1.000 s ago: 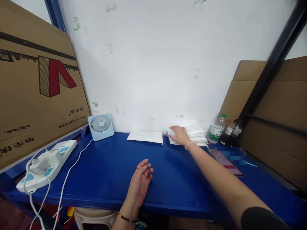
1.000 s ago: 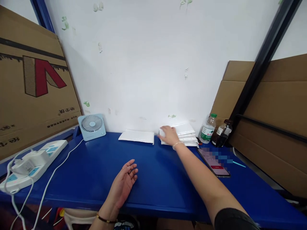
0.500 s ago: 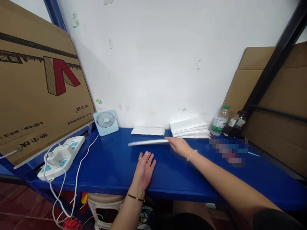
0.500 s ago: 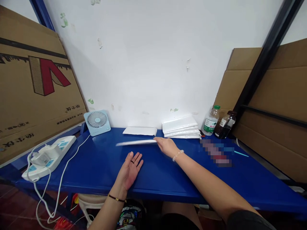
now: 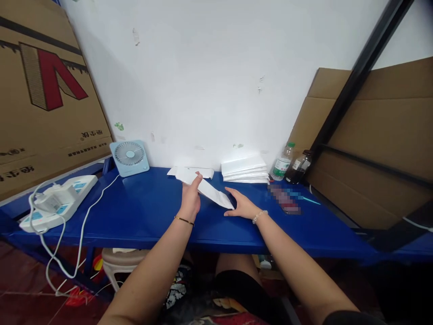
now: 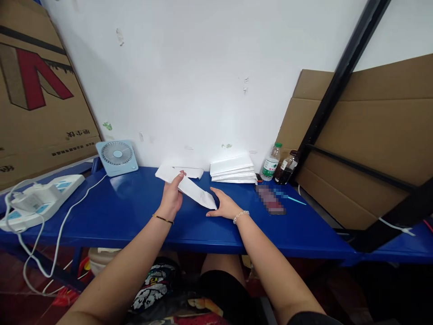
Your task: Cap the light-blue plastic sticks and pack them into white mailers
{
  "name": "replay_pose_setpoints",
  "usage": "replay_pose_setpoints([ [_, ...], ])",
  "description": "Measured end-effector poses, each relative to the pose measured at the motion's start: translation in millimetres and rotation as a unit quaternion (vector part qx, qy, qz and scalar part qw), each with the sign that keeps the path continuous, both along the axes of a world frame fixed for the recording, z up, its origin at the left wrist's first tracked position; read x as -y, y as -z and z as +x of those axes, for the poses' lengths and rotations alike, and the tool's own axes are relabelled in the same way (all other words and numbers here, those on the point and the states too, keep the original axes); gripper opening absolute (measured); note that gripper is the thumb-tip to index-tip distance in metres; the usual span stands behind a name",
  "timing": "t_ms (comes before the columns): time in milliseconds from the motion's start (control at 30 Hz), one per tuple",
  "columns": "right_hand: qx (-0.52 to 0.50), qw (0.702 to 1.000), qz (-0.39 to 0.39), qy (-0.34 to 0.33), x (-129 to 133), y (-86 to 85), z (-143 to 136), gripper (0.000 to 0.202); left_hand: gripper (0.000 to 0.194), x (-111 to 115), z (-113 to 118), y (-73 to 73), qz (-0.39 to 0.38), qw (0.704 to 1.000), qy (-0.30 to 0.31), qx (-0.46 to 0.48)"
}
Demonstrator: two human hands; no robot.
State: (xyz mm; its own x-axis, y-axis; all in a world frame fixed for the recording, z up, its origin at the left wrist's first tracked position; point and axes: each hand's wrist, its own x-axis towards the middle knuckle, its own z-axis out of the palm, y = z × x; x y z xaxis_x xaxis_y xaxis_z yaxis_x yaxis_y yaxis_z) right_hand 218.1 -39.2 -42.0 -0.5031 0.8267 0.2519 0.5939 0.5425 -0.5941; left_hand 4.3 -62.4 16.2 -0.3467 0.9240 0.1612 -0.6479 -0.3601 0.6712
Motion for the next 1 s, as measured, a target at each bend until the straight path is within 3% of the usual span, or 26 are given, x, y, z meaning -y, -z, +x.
replay_pose_setpoints([
  [200,-0.028,0.999,-0.014,0.009,-3,7.1,0,0.110,0.051,-13,18,-20.3,0.058,0.997,0.011,-0.047],
  [433,-0.017,1.000,0.014,0.012,-3,2.8,-4,0.092,0.050,-25,12,-46.2,0.060,0.994,0.001,-0.092],
  [633,0.042,0.998,0.046,0.004,-7,3.4,-7,0.059,0.051,-31,-15,-67.5,0.096,0.985,-0.013,-0.141],
  [867,0.073,0.996,0.051,-0.003,-7,2.2,-5,0.055,0.052,-29,-62,-102.6,0.126,0.964,-0.043,-0.230],
  [933,0.082,0.996,0.045,-0.013,-6,2.0,-6,0.057,0.058,-32,-75,-101.8,0.128,0.940,-0.052,-0.312],
  [1000,0.088,0.995,0.039,-0.025,-3,2.2,-8,0.057,0.067,-37,-86,-88.7,0.112,0.897,-0.059,-0.424],
])
